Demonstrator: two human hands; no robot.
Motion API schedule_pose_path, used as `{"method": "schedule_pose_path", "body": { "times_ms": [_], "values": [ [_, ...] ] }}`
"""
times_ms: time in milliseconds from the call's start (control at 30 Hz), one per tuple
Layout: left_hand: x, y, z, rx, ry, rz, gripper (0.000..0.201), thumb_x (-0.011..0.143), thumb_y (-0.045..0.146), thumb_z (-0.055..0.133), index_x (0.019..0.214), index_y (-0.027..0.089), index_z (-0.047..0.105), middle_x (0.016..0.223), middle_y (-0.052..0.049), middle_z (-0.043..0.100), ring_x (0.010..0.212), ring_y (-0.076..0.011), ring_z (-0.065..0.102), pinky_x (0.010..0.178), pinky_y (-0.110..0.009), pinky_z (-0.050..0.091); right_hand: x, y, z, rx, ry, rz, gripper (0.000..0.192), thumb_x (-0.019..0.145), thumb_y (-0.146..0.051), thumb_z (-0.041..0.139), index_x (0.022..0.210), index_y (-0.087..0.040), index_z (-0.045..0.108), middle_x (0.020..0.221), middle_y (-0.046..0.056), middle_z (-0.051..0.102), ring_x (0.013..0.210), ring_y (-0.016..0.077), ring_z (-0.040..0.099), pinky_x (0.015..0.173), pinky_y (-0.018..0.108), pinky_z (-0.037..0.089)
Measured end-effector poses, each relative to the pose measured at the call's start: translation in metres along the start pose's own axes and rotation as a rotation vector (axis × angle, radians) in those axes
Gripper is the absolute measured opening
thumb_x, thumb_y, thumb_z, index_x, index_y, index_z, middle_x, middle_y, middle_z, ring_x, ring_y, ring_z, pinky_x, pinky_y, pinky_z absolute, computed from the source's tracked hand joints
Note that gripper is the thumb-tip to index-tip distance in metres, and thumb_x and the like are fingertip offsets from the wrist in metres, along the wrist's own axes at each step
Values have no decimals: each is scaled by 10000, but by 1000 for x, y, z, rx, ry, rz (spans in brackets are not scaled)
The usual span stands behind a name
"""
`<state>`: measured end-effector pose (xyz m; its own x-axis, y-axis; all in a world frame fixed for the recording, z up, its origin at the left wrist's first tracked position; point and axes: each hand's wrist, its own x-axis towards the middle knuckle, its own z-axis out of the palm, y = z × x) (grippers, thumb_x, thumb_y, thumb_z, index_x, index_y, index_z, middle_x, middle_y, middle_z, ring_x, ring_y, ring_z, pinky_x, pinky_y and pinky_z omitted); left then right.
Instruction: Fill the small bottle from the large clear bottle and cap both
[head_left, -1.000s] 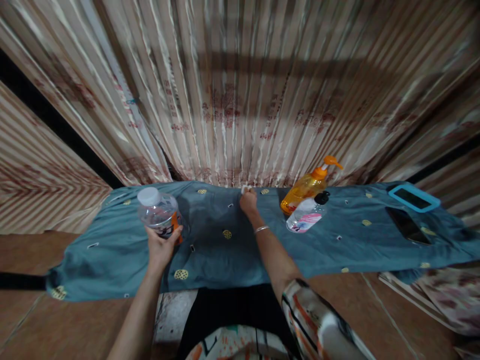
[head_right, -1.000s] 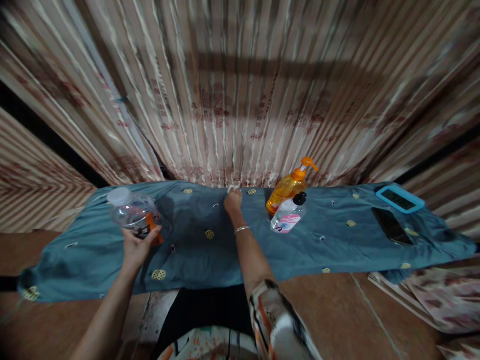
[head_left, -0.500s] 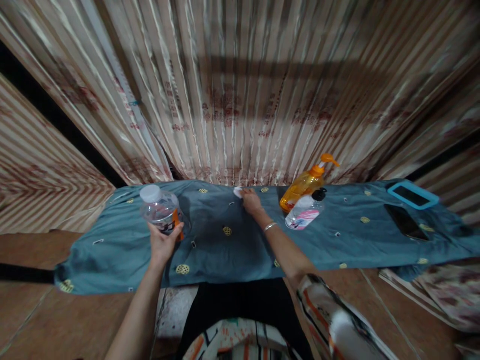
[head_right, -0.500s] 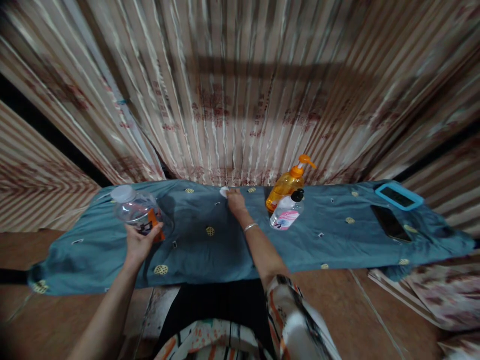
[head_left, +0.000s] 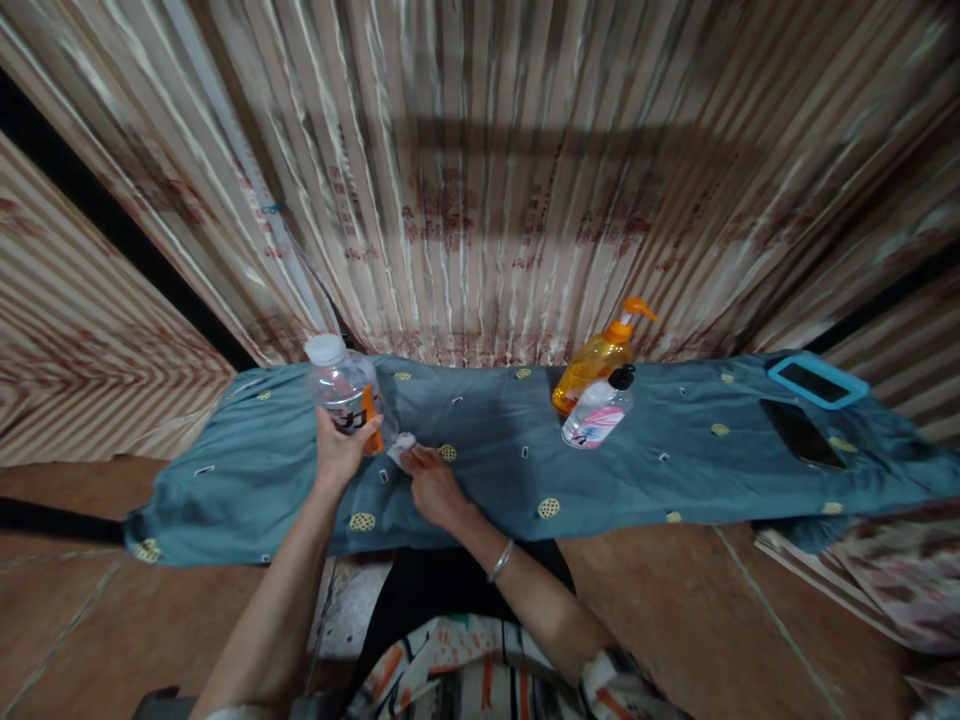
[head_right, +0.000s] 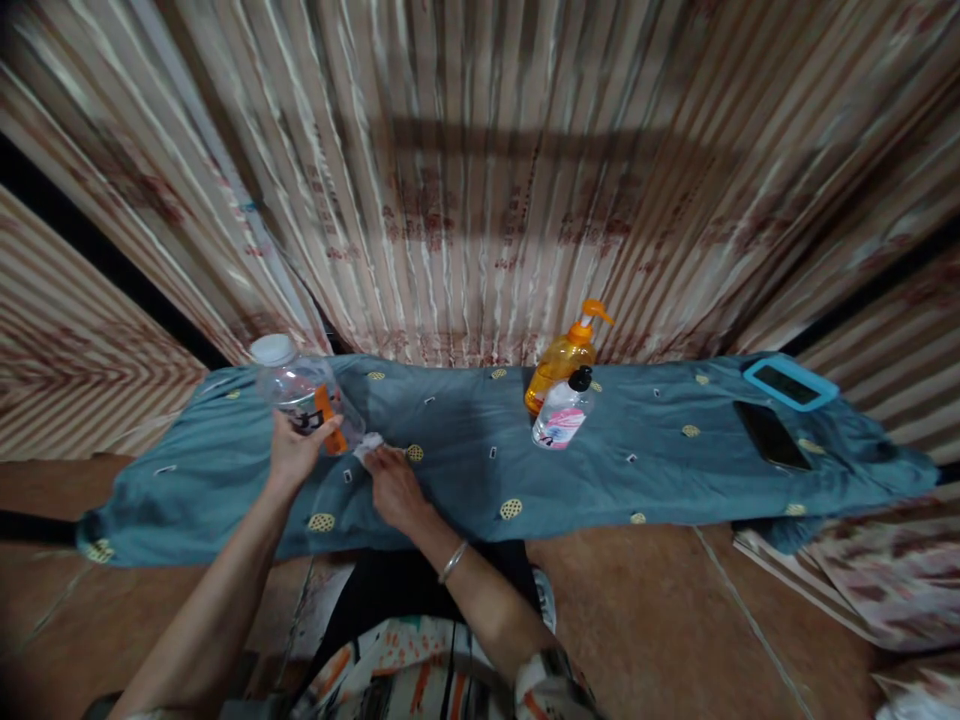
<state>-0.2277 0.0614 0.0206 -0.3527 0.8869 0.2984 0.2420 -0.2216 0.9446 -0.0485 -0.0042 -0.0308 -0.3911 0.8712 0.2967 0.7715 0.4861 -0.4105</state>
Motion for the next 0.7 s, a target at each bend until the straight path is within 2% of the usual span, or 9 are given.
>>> {"method": "schedule_pose_path", "body": {
  "times_ms": [67,133,233,333,433,500,567,700],
  "values": [
    [2,-1,11,-3,-22,2,754,622,327,944,1272,208,581,1244,-116,770,1101,-279,787,1070,-469,634,-17,-4,1,9,6,-63,367,1062,-361,732,1399,-223,683,1457,112,681,1239,274,714,1038,505,620],
    [1,-7,17,22,-29,-17,773,608,330,948,1273,218,571,1223,-100,771,1093,-278,786,1095,-473,615,-40,15,-9,-5,32,-58,357,1062,-356,733,1389,-220,688,1443,111,688,1239,274,715,1036,504,622],
    [-2,-18,18,75,-14,-50,842,589,356,967,1306,225,544,1256,-109,759,1147,-299,775,1139,-493,585,-86,69,-41,-54,103,48,326,1064,-365,730,1353,-217,702,1411,107,703,1212,264,723,1026,494,625],
    [-5,-24,14,131,-14,-75,902,611,391,970,1370,226,511,1329,-128,740,1225,-319,756,1174,-511,559,-144,127,-83,-121,224,236,332,1066,-383,725,1351,-215,700,1392,105,707,1190,260,726,1021,495,623],
    [-8,-26,14,149,-25,-85,943,653,408,956,1437,222,467,1403,-148,715,1277,-325,739,1192,-509,547,-197,161,-114,-173,364,428,350,1066,-394,720,1359,-206,691,1388,106,703,1197,270,720,1024,510,617],
    [-10,-26,15,147,-20,-74,974,662,409,949,1470,220,439,1455,-156,690,1316,-327,722,1206,-506,540,-217,165,-119,-173,431,514,369,1063,-398,722,1375,-204,683,1401,109,695,1213,279,714,1033,522,611],
    [-12,-25,17,157,-12,-61,966,668,404,943,1474,221,442,1475,-150,678,1335,-323,712,1211,-496,542,-219,153,-108,-133,463,550,379,1064,-404,720,1388,-212,678,1425,113,685,1231,283,707,1047,529,604],
    [-16,-25,19,213,-1,-77,905,670,398,945,1428,208,488,1383,-132,713,1266,-319,739,1182,-490,573,-175,93,-56,75,393,453,372,1070,-416,711,1395,-238,685,1462,117,674,1258,283,697,1072,532,596]
  ]
}}
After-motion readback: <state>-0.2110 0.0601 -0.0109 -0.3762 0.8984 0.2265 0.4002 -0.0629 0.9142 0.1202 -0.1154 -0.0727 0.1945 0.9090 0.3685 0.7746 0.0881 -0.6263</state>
